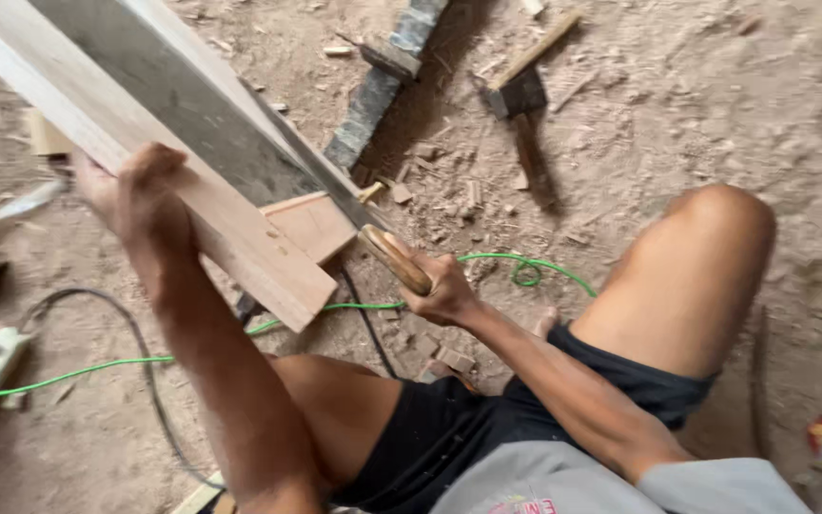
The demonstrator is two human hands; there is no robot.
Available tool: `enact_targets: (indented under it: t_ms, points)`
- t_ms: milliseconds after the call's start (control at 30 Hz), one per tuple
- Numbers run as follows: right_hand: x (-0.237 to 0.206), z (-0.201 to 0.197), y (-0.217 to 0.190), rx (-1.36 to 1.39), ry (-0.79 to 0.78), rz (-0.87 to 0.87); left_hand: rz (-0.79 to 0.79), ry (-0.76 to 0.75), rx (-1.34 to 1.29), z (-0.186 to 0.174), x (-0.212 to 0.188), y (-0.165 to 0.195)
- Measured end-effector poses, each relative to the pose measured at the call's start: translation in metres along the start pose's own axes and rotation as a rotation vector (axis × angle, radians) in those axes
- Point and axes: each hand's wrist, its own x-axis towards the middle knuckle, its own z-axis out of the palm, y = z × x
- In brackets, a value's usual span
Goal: The person assembles a wooden frame with a glass pane, using a clamp to hold pieces together, a hammer to tap joints, a chisel to adjust edges, and a power drill to fasten screws. The person also uses a hand saw to trim a wooden piece.
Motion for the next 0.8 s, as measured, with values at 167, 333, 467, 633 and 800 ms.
enact_targets:
  t_ms: [167, 333, 467, 633, 800]
  points:
    - [-0.108, -0.055, -0.028, -0.030, 0.032, -0.135, 0.006, -0.026, -0.033, 0.002, 0.000, 0.000]
    - [-0.058, -0.042, -0.004, -0.414, -0.030, -0.315, -0.024, -0.006, 0.061, 0.002, 0.005, -0.007]
    - [-0.026, -0.027, 0.012, -0.060, -0.132, 0.068, -0.038, 0.013, 0.027, 0.010, 0.008, -0.004]
    - [-0.094, -0.066, -0.013, 0.044, 0.017, -0.423, 0.050, -0.053, -0.024, 0.015, 0.003, -0.002]
    - [-0.064, -0.054, -0.001, -0.172, 0.054, -0.359, 0.073, -0.056, 0.030, 0.011, 0.006, -0.009]
